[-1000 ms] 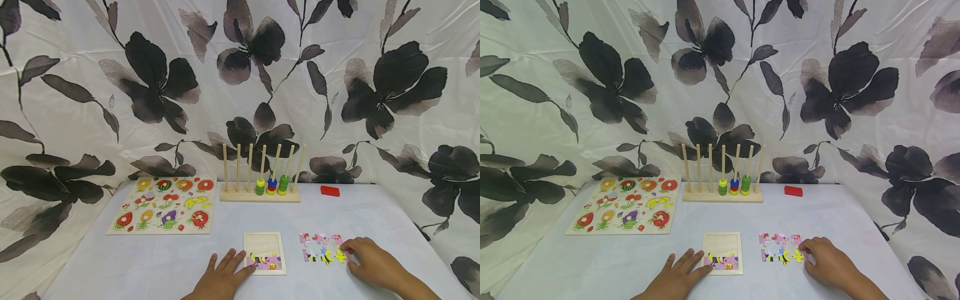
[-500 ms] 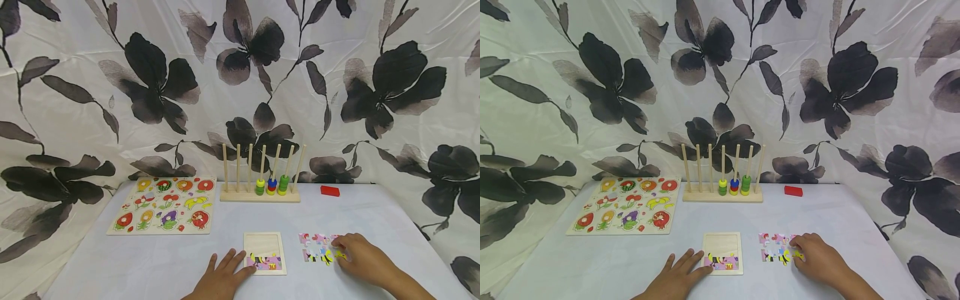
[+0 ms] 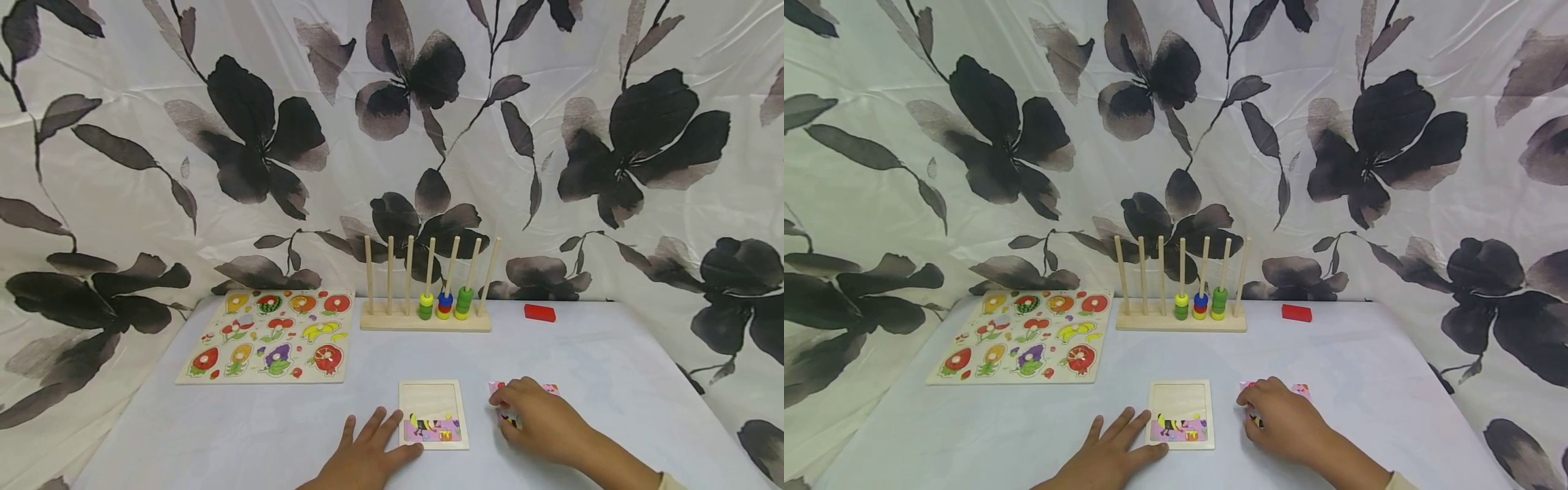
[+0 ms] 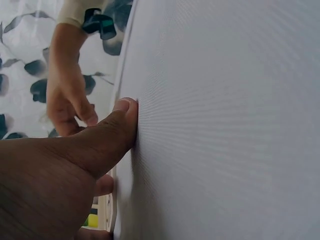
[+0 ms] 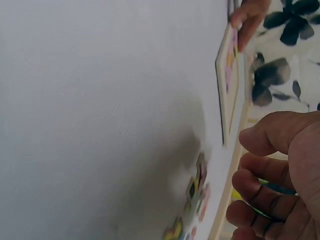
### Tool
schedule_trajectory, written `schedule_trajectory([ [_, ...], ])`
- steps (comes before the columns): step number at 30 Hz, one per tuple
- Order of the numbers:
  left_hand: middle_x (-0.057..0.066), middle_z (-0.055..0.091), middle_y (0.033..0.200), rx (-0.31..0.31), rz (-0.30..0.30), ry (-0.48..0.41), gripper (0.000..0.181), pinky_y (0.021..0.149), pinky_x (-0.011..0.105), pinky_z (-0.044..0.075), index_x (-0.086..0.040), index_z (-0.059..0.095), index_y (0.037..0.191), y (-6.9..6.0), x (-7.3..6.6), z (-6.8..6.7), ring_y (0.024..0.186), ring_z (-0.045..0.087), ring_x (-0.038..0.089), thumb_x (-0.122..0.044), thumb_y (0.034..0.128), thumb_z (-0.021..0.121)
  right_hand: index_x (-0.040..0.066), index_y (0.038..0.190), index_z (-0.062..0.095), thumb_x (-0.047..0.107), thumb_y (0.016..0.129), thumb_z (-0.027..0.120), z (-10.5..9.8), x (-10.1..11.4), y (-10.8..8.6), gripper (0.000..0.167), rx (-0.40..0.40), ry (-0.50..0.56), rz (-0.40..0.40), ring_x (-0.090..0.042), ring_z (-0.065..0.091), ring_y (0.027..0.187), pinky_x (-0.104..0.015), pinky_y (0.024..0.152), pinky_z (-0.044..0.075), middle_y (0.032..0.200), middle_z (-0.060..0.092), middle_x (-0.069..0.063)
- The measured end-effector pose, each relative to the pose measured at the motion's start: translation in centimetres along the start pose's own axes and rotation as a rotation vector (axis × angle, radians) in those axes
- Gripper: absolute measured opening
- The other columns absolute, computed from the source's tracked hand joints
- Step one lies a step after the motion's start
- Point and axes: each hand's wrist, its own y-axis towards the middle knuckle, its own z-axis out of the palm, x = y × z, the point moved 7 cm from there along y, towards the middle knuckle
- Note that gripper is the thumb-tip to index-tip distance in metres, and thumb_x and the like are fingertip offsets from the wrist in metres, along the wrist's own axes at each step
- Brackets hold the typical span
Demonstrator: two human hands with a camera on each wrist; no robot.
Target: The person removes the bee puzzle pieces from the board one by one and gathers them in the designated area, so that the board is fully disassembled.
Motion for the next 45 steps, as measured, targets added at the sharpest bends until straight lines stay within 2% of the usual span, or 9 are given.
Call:
schedule_trajectory([
  [7, 0.005, 0.031, 0.166, 0.014, -0.001, 0.060, 0.079, 0.110, 0.075, 0.023, -0.049, 0.047, 0.151, 0.0, -0.1, -0.2, 0.151, 0.026, 0.038, -0.080, 0.0800, 0.064, 0.020, 0.108, 0.072, 0.025, 0.085, 0.079, 1.1, 3.4, 1.2, 0.024, 0.023, 0.044, -0.121, -0.007, 0.054, 0.095, -0.032, 0.075, 0.055, 0.099, 0.060, 0.015],
  [9, 0.005, 0.030, 0.166, 0.011, 0.005, 0.067, 0.079, 0.109, 0.075, 0.024, -0.049, 0.046, 0.151, -0.1, -0.1, -0.2, 0.151, 0.026, 0.038, -0.080, 0.0803, 0.063, 0.020, 0.109, 0.072, 0.027, 0.086, 0.079, 1.4, 4.2, 1.5, 0.025, 0.028, 0.052, -0.146, -0.007, 0.055, 0.098, -0.034, 0.078, 0.055, 0.100, 0.061, 0.015],
  [18, 0.008, 0.032, 0.165, -0.026, 0.036, 0.081, 0.079, 0.108, 0.076, 0.025, -0.047, 0.047, 0.151, -0.2, -0.1, -0.2, 0.150, 0.027, 0.039, -0.080, 0.0805, 0.062, 0.019, 0.110, 0.073, 0.029, 0.090, 0.078, 2.4, 7.1, 2.8, 0.023, 0.044, 0.077, -0.227, -0.008, 0.056, 0.097, -0.032, 0.077, 0.055, 0.102, 0.064, 0.013],
  [25, 0.008, 0.032, 0.165, -0.035, 0.036, 0.070, 0.078, 0.108, 0.076, 0.025, -0.049, 0.048, 0.150, -0.2, -0.1, -0.1, 0.150, 0.028, 0.039, -0.079, 0.0799, 0.063, 0.019, 0.109, 0.074, 0.026, 0.090, 0.078, 2.9, 8.4, 3.5, 0.021, 0.019, 0.077, -0.273, -0.009, 0.057, 0.098, -0.030, 0.072, 0.054, 0.103, 0.065, 0.010],
  [34, 0.005, 0.032, 0.165, -0.010, 0.011, 0.067, 0.078, 0.109, 0.075, 0.024, -0.051, 0.047, 0.150, -0.1, -0.1, -0.1, 0.150, 0.028, 0.038, -0.079, 0.0791, 0.065, 0.022, 0.107, 0.076, 0.027, 0.090, 0.078, 4.1, 8.9, 4.2, 0.018, 0.081, 0.081, -0.252, -0.007, 0.056, 0.098, -0.030, 0.076, 0.055, 0.100, 0.063, 0.015],
  [40, 0.005, 0.032, 0.165, 0.001, 0.006, 0.057, 0.078, 0.109, 0.076, 0.024, -0.052, 0.047, 0.150, 0.0, -0.1, -0.2, 0.150, 0.027, 0.038, -0.078, 0.0789, 0.066, 0.022, 0.103, 0.076, 0.023, 0.088, 0.078, 4.2, 9.2, 4.5, 0.015, 0.042, 0.077, -0.277, -0.005, 0.055, 0.093, -0.026, 0.069, 0.051, 0.095, 0.062, 0.015],
  [45, 0.006, 0.032, 0.165, -0.016, 0.025, 0.060, 0.077, 0.108, 0.076, 0.025, -0.051, 0.047, 0.150, -0.1, -0.1, -0.2, 0.150, 0.028, 0.039, -0.078, 0.0797, 0.065, 0.021, 0.100, 0.075, 0.019, 0.087, 0.077, 4.1, 9.6, 4.6, 0.014, 0.040, 0.077, -0.284, -0.006, 0.055, 0.091, -0.026, 0.066, 0.051, 0.092, 0.061, 0.014],
])
